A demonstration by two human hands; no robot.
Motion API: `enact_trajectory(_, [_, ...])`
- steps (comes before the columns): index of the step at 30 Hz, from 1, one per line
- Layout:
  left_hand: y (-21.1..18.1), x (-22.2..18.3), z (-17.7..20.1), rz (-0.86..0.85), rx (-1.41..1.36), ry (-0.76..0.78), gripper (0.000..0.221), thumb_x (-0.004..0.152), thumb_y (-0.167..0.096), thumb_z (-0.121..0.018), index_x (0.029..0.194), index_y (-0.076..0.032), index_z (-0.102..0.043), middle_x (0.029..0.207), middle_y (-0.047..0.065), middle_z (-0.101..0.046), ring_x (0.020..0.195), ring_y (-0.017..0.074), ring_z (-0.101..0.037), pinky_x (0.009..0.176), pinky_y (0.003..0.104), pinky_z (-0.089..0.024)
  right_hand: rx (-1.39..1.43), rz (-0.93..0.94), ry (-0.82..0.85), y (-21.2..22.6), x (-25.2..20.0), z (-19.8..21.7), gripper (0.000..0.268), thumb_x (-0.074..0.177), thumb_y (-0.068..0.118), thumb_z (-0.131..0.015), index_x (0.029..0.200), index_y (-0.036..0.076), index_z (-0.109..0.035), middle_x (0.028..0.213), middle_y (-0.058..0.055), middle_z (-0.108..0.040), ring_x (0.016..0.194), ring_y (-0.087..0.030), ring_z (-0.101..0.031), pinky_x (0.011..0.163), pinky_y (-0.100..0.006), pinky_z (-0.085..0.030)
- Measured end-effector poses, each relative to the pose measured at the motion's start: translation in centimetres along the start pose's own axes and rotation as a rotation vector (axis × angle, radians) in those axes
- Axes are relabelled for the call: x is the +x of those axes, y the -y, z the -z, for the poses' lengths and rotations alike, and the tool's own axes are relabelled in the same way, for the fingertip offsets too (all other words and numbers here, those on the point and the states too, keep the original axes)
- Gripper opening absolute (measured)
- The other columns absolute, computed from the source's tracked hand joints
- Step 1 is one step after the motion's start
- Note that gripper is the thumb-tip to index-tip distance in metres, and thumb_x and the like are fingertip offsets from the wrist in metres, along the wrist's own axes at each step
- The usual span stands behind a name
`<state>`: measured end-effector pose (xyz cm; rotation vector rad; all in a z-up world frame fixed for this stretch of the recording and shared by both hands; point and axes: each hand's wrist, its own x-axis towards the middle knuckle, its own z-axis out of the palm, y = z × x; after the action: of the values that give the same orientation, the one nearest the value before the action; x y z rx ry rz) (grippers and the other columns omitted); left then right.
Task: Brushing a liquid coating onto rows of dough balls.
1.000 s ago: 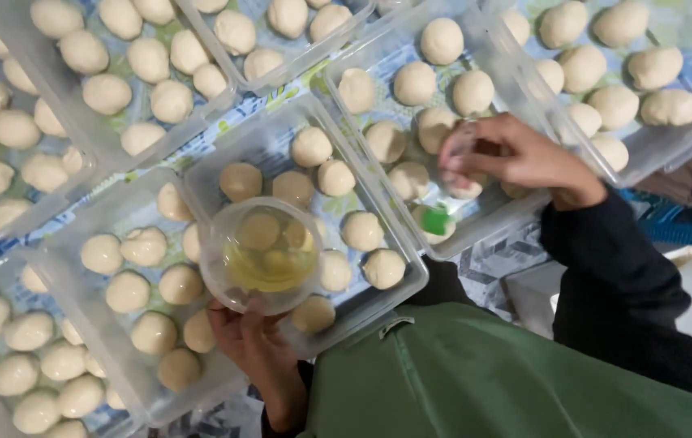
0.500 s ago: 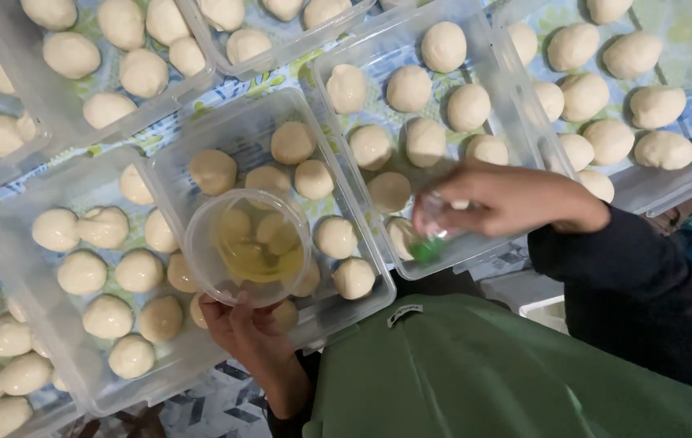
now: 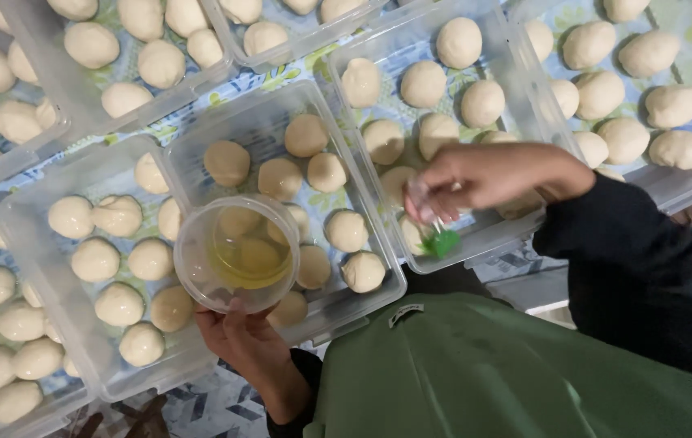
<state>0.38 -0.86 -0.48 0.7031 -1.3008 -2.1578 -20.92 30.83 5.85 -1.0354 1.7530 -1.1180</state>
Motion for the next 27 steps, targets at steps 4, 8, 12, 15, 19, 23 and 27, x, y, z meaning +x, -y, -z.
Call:
enact_trajectory(4, [-0.3,0.0,-0.6,-0.011,0.000,-0.012,0.040,0.095,-0.007,-0.061,0.132,0.001,-0.049,0.125,0.014,-0.059,0.108,0.0205,-0.066,0.079,0.035,-0.067,0.147,-0.005,-0.504,-3.0,1.7,2.7,0.014,0.109,0.009,-0.055,0.118,0.004,-0.065,0.099,-0.004,-0.069,0.085,-0.012,-0.069,0.078,-0.028,-0.060])
enact_trajectory(8, [-0.1,0.0,-0.3,0.007,-0.015,0.015,0.036,0.094,-0.006,-0.059,0.128,0.000,-0.047,0.126,0.014,-0.060,0.109,0.0207,-0.068,0.080,0.035,-0.067,0.127,0.144,-0.816,-2.8,2.2,3.3,0.009,0.117,0.008,-0.055,0.118,0.001,-0.059,0.108,-0.005,-0.066,0.090,-0.012,-0.067,0.081,-0.028,-0.059])
enact_trajectory(12, [0.1,-0.5,-0.8,0.037,0.001,0.039,0.031,0.097,-0.004,-0.059,0.126,0.001,-0.048,0.122,0.014,-0.060,0.104,0.0194,-0.066,0.080,0.035,-0.066,-0.082,0.233,-0.979,-2.6,2.8,3.1,0.011,0.117,0.004,-0.056,0.110,-0.003,-0.061,0.108,-0.008,-0.067,0.087,-0.014,-0.069,0.078,-0.028,-0.060])
enact_trajectory(15, [0.2,-0.7,-1.1,0.052,0.017,0.063,0.030,0.096,-0.004,-0.058,0.123,0.000,-0.047,0.119,0.012,-0.059,0.103,0.0188,-0.067,0.080,0.037,-0.068,-0.158,0.332,-1.033,-3.4,2.9,2.6,0.012,0.116,0.001,-0.055,0.110,-0.005,-0.063,0.110,-0.010,-0.067,0.089,-0.015,-0.070,0.078,-0.028,-0.061])
enact_trajectory(19, [1.3,-0.6,-0.4,0.045,-0.004,0.067,0.027,0.095,-0.004,-0.057,0.121,-0.001,-0.047,0.116,0.012,-0.060,0.100,0.0184,-0.067,0.077,0.037,-0.068,-0.226,0.277,-0.924,-2.6,3.6,2.8,0.010,0.111,-0.002,-0.055,0.107,-0.005,-0.064,0.106,-0.011,-0.069,0.084,-0.015,-0.070,0.073,-0.029,-0.060])
enact_trajectory(23, [0.6,-1.1,-0.9,0.055,-0.017,0.057,0.031,0.095,-0.003,-0.058,0.123,-0.002,-0.047,0.119,0.011,-0.059,0.103,0.0170,-0.065,0.078,0.036,-0.067,-0.342,0.240,-0.985,-3.4,4.0,3.2,0.009,0.112,-0.004,-0.056,0.108,-0.006,-0.064,0.108,-0.013,-0.069,0.084,-0.016,-0.070,0.074,-0.030,-0.060])
enact_trajectory(27, [0.4,-1.1,-2.4,0.061,-0.019,0.066,0.030,0.094,-0.004,-0.058,0.123,-0.002,-0.048,0.120,0.012,-0.060,0.105,0.0183,-0.066,0.078,0.035,-0.067,-0.384,0.347,-1.022,-4.4,4.3,3.4,0.014,0.108,-0.010,-0.053,0.111,-0.006,-0.066,0.110,-0.012,-0.069,0.088,-0.018,-0.071,0.080,-0.032,-0.061])
